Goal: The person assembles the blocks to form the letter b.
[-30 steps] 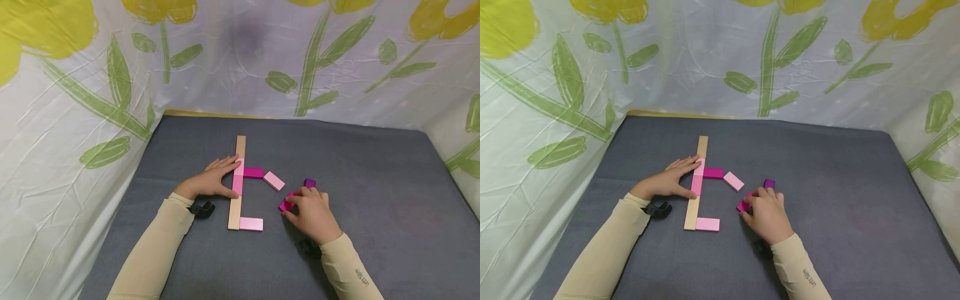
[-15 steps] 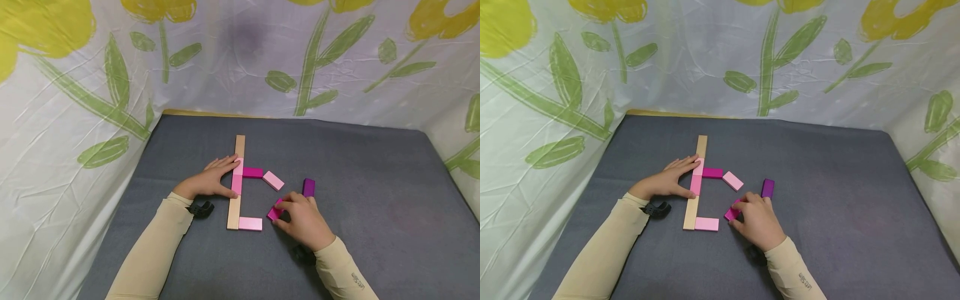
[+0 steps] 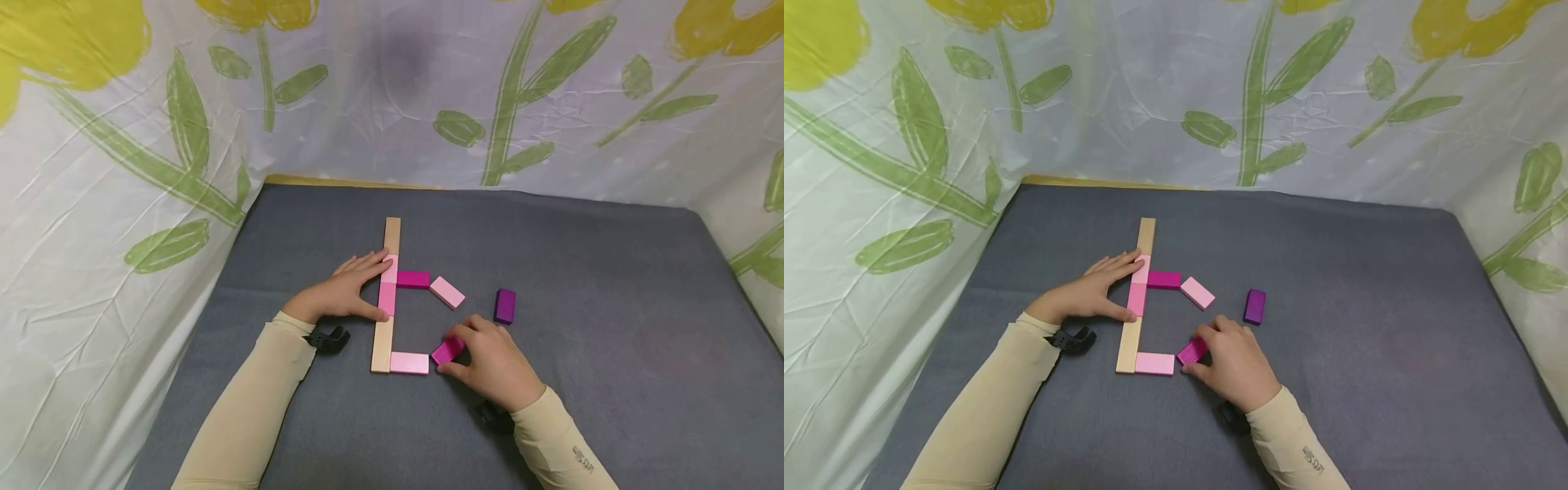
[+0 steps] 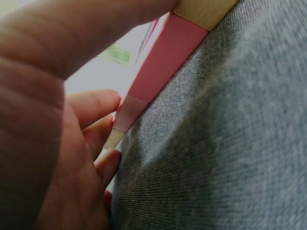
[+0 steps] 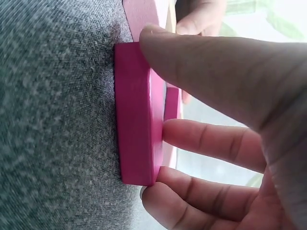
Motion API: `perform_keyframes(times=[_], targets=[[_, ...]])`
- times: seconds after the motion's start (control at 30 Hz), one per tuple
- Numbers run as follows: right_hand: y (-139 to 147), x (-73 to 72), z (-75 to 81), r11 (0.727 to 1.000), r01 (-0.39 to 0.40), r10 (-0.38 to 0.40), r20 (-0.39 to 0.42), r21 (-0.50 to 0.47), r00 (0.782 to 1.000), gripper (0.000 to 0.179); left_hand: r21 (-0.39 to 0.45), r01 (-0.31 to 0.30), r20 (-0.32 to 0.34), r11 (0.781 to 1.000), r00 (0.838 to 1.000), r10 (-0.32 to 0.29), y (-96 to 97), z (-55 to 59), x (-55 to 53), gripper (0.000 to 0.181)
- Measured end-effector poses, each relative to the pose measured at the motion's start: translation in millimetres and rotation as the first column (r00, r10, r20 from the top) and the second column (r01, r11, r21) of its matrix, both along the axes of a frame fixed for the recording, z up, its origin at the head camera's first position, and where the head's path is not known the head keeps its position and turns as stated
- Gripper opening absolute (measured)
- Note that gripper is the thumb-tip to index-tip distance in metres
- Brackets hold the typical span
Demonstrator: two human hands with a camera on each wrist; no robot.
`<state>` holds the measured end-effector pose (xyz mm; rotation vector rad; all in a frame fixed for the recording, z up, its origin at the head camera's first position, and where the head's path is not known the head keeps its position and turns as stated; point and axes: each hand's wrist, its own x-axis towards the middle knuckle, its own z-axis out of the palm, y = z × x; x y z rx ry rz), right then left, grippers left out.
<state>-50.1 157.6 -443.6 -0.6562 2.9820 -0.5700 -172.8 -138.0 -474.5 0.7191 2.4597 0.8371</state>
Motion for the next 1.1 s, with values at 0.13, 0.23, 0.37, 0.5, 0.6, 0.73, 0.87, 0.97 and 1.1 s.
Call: perform_keyframes(times=[0.13, 0.23, 0.37, 0.5, 0.6, 0.73, 0.87, 0.97, 1.1], targets=[[-1, -0.5, 0.1, 1.000, 0.015, -0.015, 0.033, 0.005, 0.999, 0.045, 0.004, 0.004, -0.002, 1.000, 1.000, -0.004, 0.0, -0.1, -0.2, 0.112], [-1, -1.1, 0.0, 1.000, 0.023, -0.023, 0.048, 0.008, 0.999, 0.044, 0.005, 0.006, -0.005, 1.000, 1.000, -0.006, -0.1, -0.9, -0.6, 0.113], [-2, -1.2, -0.1, 1.000, 0.023, -0.023, 0.049, 0.010, 0.999, 0.045, 0.009, 0.008, -0.009, 1.000, 1.000, -0.008, -0.3, -0.1, -0.3, 0.113], [-2, -1.0, -0.2, 1.000, 0.023, -0.024, 0.046, 0.016, 0.999, 0.046, 0.012, 0.006, -0.005, 1.000, 1.000, -0.005, -0.1, 1.1, 0.3, 0.113], [-2, -1.1, -0.9, 1.000, 0.022, -0.023, 0.042, 0.022, 0.999, 0.048, 0.014, 0.003, -0.002, 1.000, 1.000, -0.003, -0.2, 1.0, 0.4, 0.113], [0, -1.6, -1.0, 1.000, 0.015, -0.016, 0.043, 0.019, 0.999, 0.050, 0.018, 0.005, -0.005, 1.000, 1.000, -0.005, -0.8, 0.7, 0.0, 0.112], [4, -1.4, 2.3, 0.999, 0.035, -0.035, 0.054, 0.001, 0.998, 0.054, 0.019, 0.004, -0.001, 1.000, 1.000, -0.004, -0.5, -0.6, -0.5, 0.112], [11, -3.0, 6.1, 0.998, 0.061, -0.060, 0.032, -0.028, 0.998, 0.054, 0.013, 0.001, 0.001, 1.000, 1.000, -0.001, -0.4, -0.6, -0.5, 0.113], [23, -9.8, 12.9, 0.993, 0.095, -0.096, -0.011, -0.065, 0.995, 0.045, 0.010, 0.002, 0.000, 1.000, 1.000, -0.002, -0.9, 0.1, -0.4, 0.113]])
